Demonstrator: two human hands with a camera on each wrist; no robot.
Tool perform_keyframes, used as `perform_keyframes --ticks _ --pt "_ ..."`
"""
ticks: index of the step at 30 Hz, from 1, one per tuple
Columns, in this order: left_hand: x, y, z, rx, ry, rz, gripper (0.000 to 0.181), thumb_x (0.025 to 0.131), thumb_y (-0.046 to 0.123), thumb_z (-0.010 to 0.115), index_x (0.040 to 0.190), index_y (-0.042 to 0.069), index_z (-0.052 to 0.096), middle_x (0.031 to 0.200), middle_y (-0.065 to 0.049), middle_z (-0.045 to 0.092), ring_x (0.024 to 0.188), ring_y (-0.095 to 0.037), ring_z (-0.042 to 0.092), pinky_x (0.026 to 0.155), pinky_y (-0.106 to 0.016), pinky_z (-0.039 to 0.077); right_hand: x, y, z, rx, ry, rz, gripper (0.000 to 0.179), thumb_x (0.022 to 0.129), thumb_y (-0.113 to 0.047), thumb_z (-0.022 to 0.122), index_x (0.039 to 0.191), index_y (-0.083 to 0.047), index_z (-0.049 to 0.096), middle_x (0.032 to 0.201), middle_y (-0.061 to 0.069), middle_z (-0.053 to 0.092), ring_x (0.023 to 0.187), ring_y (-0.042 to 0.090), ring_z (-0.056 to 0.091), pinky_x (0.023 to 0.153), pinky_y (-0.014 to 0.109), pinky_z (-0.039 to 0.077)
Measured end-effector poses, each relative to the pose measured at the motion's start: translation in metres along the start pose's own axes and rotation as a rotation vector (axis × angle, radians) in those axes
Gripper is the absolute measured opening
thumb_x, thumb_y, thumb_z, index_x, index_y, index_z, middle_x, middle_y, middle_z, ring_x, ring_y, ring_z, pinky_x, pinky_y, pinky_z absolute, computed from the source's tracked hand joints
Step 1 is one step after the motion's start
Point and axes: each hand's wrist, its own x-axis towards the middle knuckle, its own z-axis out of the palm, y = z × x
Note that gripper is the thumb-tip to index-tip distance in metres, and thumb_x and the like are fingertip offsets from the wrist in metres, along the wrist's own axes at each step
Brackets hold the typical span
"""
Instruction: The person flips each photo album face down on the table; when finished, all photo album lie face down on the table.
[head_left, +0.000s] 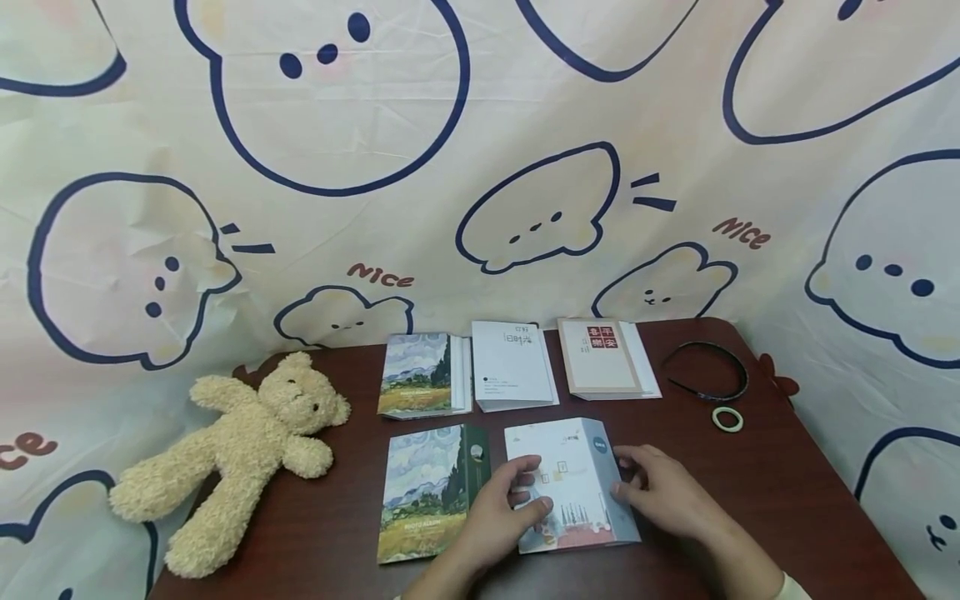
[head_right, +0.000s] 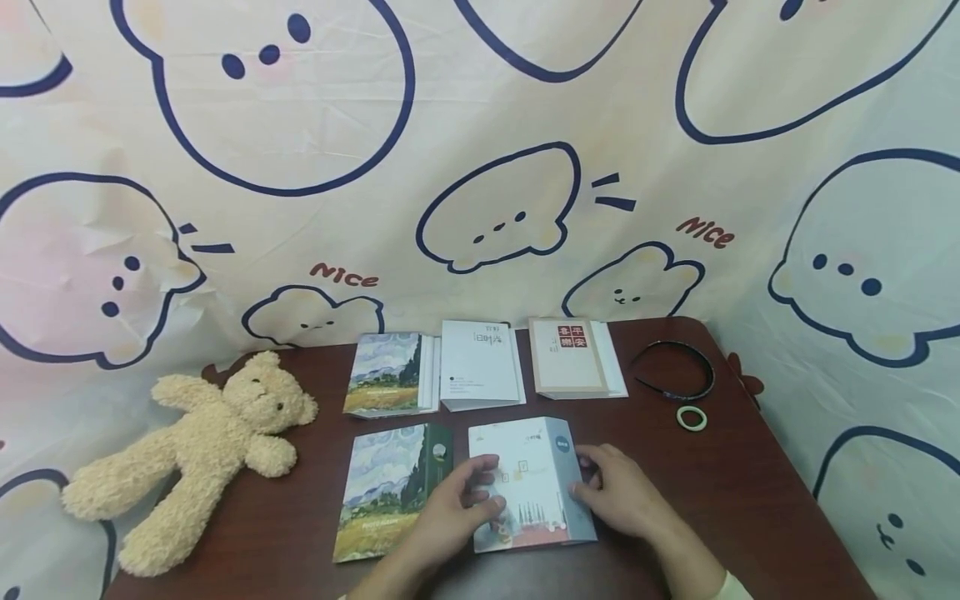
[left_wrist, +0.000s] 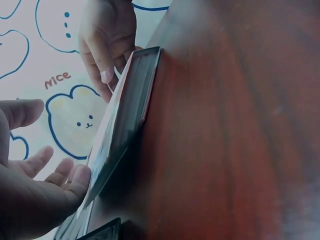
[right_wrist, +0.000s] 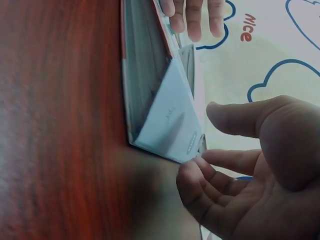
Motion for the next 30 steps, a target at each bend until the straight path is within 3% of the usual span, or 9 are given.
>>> perform_keyframes --ticks 12,20,30 --pt "0.026 0.006 0.007 0.015 0.065 -0.014 0.056 0.093 0.025 0.077 0.144 0.013 0.058 0.139 -0.01 0.059 0.126 -0.029 0.056 0.106 -0.051 0.047 0.017 0.007 -0.009 -0.06 0.142 -0.042 0.053 0.095 -0.022 0.075 0.141 -0.001 0.059 0.124 0.013 0.065 0.104 0.025 0.063 0.089 0.048 0.053" --pt "0.051 0.017 0.014 0.013 0.08 -0.02 0.059 0.093 0.027 0.077 0.147 0.013 0.056 0.141 -0.008 0.059 0.128 -0.028 0.056 0.107 -0.051 0.048 0.037 0.01 -0.018 -0.01 0.207 -0.007 0.055 0.099 -0.023 0.071 0.145 0.001 0.054 0.13 0.022 0.063 0.115 0.038 0.061 0.096 0.057 0.051" --pt "0.084 0.032 0.027 0.017 0.089 -0.035 0.062 0.094 0.029 0.075 0.15 0.014 0.052 0.147 -0.013 0.055 0.136 -0.029 0.053 0.113 -0.047 0.045 0.064 0.016 -0.027 -0.037 0.255 0.019 0.059 0.1 -0.024 0.068 0.148 0.004 0.05 0.137 0.028 0.055 0.124 0.046 0.055 0.102 0.063 0.047"
